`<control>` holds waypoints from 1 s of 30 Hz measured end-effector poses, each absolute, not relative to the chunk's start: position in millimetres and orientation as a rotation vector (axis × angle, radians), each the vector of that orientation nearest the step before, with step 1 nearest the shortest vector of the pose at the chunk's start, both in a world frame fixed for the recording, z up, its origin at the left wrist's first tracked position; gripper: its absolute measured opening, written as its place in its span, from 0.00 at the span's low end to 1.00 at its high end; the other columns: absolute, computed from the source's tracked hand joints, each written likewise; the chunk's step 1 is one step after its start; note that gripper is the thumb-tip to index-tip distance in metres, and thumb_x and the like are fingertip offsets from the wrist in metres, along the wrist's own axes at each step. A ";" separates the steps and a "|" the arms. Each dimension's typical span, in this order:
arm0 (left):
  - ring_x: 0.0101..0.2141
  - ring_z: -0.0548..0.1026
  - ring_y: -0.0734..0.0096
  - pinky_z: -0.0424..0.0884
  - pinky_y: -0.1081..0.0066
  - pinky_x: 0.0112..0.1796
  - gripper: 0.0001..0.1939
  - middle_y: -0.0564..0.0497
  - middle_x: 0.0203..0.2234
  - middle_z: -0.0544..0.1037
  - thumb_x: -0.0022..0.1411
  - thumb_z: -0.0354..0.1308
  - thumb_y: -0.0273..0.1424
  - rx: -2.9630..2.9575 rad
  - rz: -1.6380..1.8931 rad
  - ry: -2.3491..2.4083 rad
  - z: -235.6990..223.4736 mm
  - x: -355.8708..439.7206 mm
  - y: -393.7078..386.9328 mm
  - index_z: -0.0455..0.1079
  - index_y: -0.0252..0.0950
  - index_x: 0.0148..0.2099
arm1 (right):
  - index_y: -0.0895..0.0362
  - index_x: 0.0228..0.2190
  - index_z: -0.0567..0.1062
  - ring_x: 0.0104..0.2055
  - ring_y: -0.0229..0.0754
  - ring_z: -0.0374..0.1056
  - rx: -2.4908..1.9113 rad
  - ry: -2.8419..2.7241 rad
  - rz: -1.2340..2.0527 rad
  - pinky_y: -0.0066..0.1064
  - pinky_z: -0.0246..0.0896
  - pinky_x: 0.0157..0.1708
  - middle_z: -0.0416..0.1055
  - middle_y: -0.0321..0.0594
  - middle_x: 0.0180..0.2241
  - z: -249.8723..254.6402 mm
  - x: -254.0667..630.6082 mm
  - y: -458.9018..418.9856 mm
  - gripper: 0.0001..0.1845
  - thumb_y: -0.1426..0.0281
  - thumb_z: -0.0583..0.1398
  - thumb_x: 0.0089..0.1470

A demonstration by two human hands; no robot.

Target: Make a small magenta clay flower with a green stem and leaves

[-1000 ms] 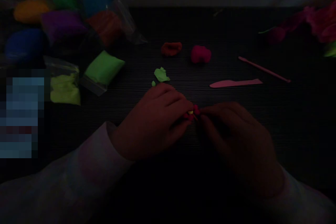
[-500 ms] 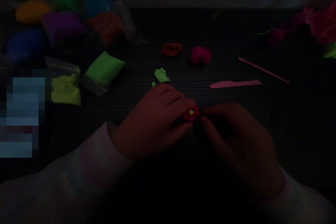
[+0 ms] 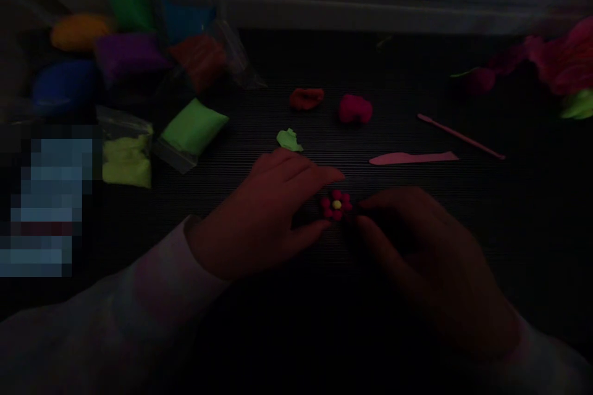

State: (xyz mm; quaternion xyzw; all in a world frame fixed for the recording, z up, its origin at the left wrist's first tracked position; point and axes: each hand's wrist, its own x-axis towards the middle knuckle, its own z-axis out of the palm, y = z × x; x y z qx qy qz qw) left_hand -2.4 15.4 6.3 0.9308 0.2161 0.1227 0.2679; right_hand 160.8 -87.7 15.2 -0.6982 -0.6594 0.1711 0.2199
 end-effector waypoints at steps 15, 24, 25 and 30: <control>0.39 0.66 0.68 0.60 0.64 0.40 0.11 0.52 0.35 0.71 0.57 0.52 0.31 2.500 0.300 0.598 1.4 2.3 9.7 0.62 0.37 0.43 | 0.55 0.33 0.71 0.35 0.41 0.65 -1.780 -2.026 0.572 0.36 0.58 0.34 0.70 0.39 0.32 11.7 172.9 -62.6 0.08 0.71 0.53 0.50; 0.37 0.66 0.72 0.62 0.69 0.39 0.06 0.53 0.33 0.71 0.57 0.52 0.29 2.469 0.375 0.583 0.7 3.4 8.2 0.64 0.36 0.39 | 0.54 0.32 0.71 0.35 0.40 0.64 -1.790 -2.025 0.575 0.35 0.58 0.34 0.70 0.36 0.32 10.5 172.3 -63.8 0.07 0.71 0.54 0.50; 0.37 0.66 0.72 0.62 0.69 0.39 0.06 0.53 0.33 0.70 0.57 0.52 0.29 2.463 0.370 0.582 0.9 3.2 8.4 0.64 0.36 0.39 | 0.55 0.32 0.71 0.35 0.40 0.65 -1.788 -2.023 0.581 0.36 0.58 0.34 0.70 0.37 0.32 10.8 172.3 -63.6 0.08 0.71 0.54 0.50; 0.38 0.66 0.69 0.63 0.67 0.39 0.09 0.53 0.34 0.70 0.54 0.55 0.29 2.451 0.342 0.578 3.6 0.9 10.4 0.64 0.36 0.40 | 0.54 0.35 0.71 0.36 0.40 0.66 -1.775 -2.012 0.588 0.34 0.60 0.35 0.70 0.37 0.33 13.1 176.3 -63.2 0.09 0.72 0.53 0.51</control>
